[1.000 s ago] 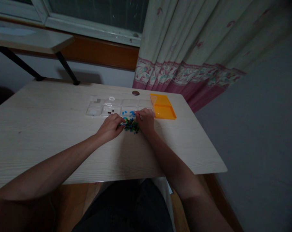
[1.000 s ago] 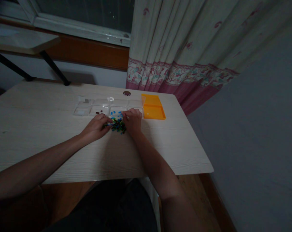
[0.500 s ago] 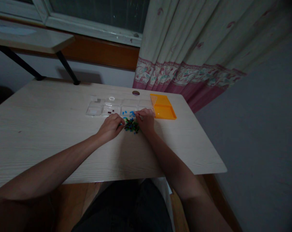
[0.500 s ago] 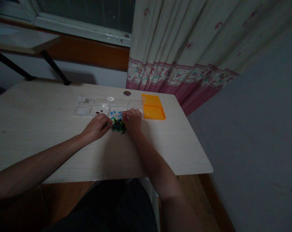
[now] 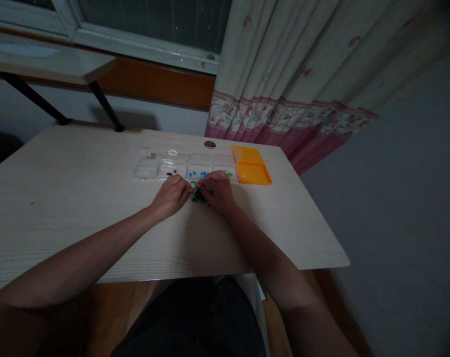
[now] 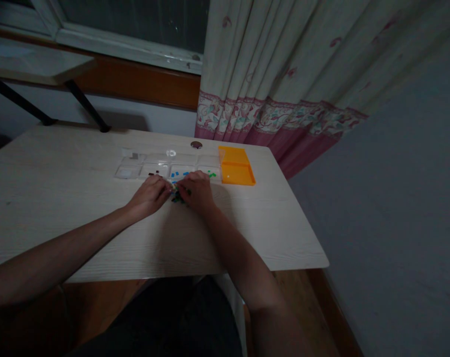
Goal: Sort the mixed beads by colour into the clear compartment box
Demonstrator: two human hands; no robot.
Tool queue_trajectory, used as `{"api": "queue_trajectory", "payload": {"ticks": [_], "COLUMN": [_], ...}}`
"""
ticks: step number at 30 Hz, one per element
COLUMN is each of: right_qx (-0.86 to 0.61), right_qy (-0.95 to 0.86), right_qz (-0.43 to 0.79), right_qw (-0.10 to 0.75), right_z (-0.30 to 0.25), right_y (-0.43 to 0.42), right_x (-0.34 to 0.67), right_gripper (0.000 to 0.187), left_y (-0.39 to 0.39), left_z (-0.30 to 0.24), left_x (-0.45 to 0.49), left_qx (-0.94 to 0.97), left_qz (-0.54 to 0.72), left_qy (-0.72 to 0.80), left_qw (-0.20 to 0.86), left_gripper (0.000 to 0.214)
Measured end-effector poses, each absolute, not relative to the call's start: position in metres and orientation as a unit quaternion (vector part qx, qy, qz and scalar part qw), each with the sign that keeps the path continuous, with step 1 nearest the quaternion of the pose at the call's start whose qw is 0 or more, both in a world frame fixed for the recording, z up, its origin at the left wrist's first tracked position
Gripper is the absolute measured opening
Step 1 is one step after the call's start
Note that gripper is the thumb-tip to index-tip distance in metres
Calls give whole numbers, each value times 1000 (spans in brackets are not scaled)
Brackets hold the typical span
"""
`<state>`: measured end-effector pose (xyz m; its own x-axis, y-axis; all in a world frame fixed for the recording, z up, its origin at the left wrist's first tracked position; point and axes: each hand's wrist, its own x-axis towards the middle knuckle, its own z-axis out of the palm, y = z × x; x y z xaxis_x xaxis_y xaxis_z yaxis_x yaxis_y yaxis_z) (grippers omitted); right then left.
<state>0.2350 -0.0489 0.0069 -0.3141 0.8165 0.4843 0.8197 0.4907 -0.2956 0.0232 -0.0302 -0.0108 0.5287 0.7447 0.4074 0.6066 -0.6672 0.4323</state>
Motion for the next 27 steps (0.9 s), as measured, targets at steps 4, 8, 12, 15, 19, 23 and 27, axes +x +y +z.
{"api": "queue_trajectory", "payload": {"ticks": [4, 8, 12, 15, 19, 23, 27], "right_qx": [-472, -486, -490, -486, -486, -478, -477], "right_qy": [-838, -829, -825, -824, -824, -832, -825], "right_qz": [13, 5, -1, -8, -7, 2, 16], "right_qw": [275, 276, 282, 290, 291, 282, 303], "right_z": [6, 4, 4, 5, 5, 5, 6], "right_y": [-51, -51, -52, -53, -53, -54, -50], "right_x": [232, 229, 227, 225, 224, 222, 226], "right_gripper": [23, 21, 17, 17, 17, 18, 18], "left_y": [-27, -25, -24, -23, -24, -24, -25], "left_z": [-12, -14, -15, -14, -14, -15, -12], "left_x": [22, 22, 23, 23, 23, 23, 23], "left_qx": [847, 833, 828, 830, 830, 830, 821], "left_qz": [322, 344, 346, 344, 348, 351, 361], "left_qy": [399, 404, 406, 403, 398, 398, 403], "left_qw": [139, 158, 173, 177, 177, 174, 182], "left_gripper": [23, 24, 24, 25, 26, 23, 24]}}
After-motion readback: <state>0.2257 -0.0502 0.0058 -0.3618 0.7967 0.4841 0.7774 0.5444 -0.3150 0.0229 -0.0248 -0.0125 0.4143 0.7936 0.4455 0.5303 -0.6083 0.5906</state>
